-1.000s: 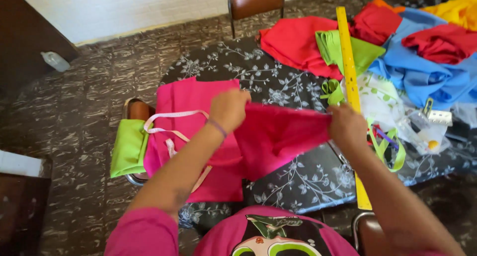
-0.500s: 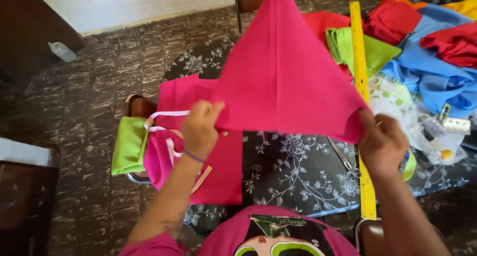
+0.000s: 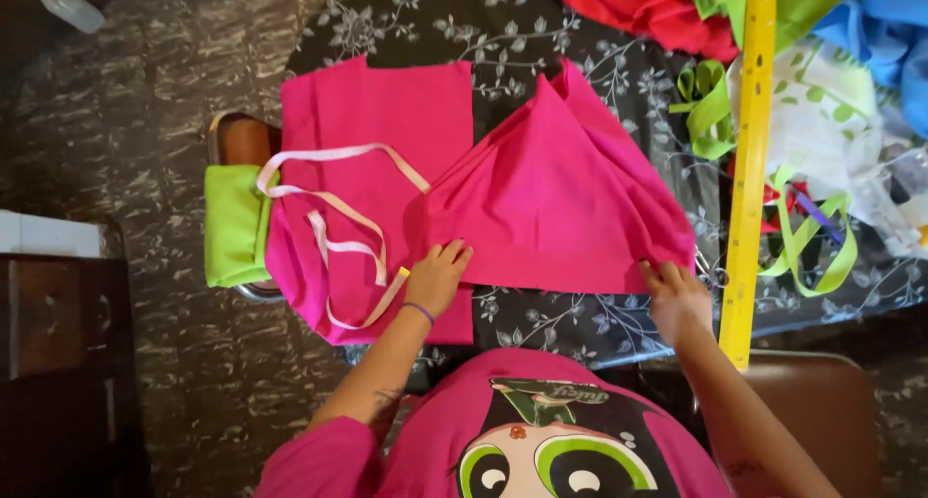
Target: Cutting pink fabric with scissors, folding it, and then sorting through a pile of various colored fabric pieces on a table.
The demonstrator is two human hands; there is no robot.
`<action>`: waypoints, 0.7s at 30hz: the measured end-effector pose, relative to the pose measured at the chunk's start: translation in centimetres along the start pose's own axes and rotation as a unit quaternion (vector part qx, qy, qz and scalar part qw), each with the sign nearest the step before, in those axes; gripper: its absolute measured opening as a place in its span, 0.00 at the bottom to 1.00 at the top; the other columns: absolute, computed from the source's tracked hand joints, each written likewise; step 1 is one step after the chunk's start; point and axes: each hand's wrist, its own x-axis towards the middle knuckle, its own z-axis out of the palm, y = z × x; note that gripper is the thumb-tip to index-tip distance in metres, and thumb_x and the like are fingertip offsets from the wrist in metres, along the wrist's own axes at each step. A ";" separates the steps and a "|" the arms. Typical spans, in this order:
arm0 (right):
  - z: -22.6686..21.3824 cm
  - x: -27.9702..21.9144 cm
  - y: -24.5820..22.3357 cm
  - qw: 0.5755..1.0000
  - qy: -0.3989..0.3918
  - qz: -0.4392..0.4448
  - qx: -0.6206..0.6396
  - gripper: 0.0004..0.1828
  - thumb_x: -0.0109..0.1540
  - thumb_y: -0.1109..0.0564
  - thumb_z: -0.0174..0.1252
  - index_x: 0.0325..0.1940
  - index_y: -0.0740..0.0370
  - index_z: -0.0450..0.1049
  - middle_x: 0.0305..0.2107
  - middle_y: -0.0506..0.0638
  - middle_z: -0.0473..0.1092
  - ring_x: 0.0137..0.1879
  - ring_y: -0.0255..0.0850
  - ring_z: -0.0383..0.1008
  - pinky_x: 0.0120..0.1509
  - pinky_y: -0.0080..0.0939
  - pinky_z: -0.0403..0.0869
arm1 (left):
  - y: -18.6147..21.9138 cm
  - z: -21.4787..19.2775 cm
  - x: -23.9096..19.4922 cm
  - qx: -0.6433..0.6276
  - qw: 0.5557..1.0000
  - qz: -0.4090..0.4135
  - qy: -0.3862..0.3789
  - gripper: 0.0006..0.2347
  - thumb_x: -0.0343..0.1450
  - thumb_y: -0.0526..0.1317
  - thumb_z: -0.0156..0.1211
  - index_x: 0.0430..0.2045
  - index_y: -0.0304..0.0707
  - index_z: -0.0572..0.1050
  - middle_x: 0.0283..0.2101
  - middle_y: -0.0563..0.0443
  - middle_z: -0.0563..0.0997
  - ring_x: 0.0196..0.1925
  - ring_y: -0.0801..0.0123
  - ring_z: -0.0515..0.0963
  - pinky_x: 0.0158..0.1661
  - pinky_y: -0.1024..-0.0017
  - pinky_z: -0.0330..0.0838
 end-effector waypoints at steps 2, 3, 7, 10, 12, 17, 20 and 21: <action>0.3 -0.9 -0.2 1.000 -0.016 -0.005 0.001 0.21 0.59 0.56 0.59 0.55 0.42 0.84 0.36 0.43 0.71 0.40 0.44 0.77 0.41 0.45 0.77 | 0.2 -1.1 -0.4 -0.011 1.000 -0.007 -0.022 0.18 0.76 0.37 0.54 0.62 0.55 0.75 0.65 0.56 0.76 0.54 0.61 0.77 0.39 0.69 0.84; 0.5 -1.3 -0.3 1.000 -0.027 -0.009 0.000 0.24 0.58 0.55 0.58 0.58 0.43 0.83 0.37 0.44 0.72 0.41 0.45 0.77 0.41 0.46 0.77 | 0.2 -1.6 -0.5 -0.019 0.999 -0.013 -0.040 0.18 0.76 0.37 0.53 0.63 0.54 0.74 0.67 0.55 0.76 0.54 0.60 0.78 0.40 0.68 0.85; 2.5 -2.5 -0.5 0.999 -0.020 -0.002 0.038 0.28 0.53 0.54 0.56 0.57 0.44 0.83 0.40 0.45 0.71 0.42 0.47 0.74 0.41 0.47 0.74 | 0.6 -3.2 0.0 -0.041 0.988 -0.026 -0.144 0.29 0.67 0.38 0.62 0.68 0.52 0.72 0.72 0.55 0.70 0.58 0.55 0.76 0.47 0.61 0.84; 2.5 -1.9 -0.8 0.994 -0.010 0.008 0.112 0.27 0.51 0.53 0.57 0.53 0.38 0.84 0.41 0.41 0.73 0.46 0.44 0.73 0.47 0.45 0.72 | 1.0 -2.9 0.7 -0.072 0.987 -0.011 -0.145 0.32 0.61 0.49 0.60 0.66 0.54 0.74 0.68 0.56 0.74 0.60 0.57 0.74 0.49 0.58 0.80; 0.9 0.2 -0.5 0.986 0.035 0.088 0.138 0.20 0.58 0.60 0.60 0.53 0.49 0.85 0.43 0.52 0.77 0.46 0.49 0.74 0.49 0.47 0.70 | 1.4 -1.7 1.3 -0.082 0.992 0.050 -0.083 0.33 0.58 0.48 0.60 0.65 0.56 0.75 0.64 0.55 0.77 0.60 0.55 0.75 0.52 0.53 0.75; 3.3 -1.7 2.4 0.950 -0.168 0.262 0.027 0.31 0.64 0.62 0.56 0.73 0.56 0.76 0.66 0.56 0.75 0.68 0.54 0.74 0.69 0.52 0.72 | 5.5 -0.4 1.9 -0.139 0.981 0.134 -0.030 0.34 0.60 0.46 0.65 0.68 0.52 0.73 0.65 0.48 0.77 0.69 0.48 0.73 0.63 0.46 0.65; 3.1 -3.1 2.1 0.972 -0.140 0.191 0.014 0.32 0.64 0.55 0.54 0.74 0.56 0.76 0.66 0.53 0.76 0.71 0.53 0.74 0.73 0.51 0.73 | 7.4 -1.2 1.7 -0.158 0.976 0.147 -0.038 0.34 0.62 0.49 0.67 0.68 0.48 0.72 0.71 0.43 0.73 0.75 0.45 0.66 0.71 0.41 0.55; 1.7 -3.0 1.5 0.973 -0.139 0.181 0.024 0.30 0.66 0.54 0.50 0.73 0.54 0.77 0.66 0.50 0.76 0.72 0.52 0.74 0.70 0.52 0.76 | 8.0 -1.3 1.5 -0.165 0.975 0.138 -0.050 0.33 0.64 0.51 0.67 0.68 0.45 0.72 0.74 0.41 0.70 0.78 0.44 0.62 0.73 0.39 0.49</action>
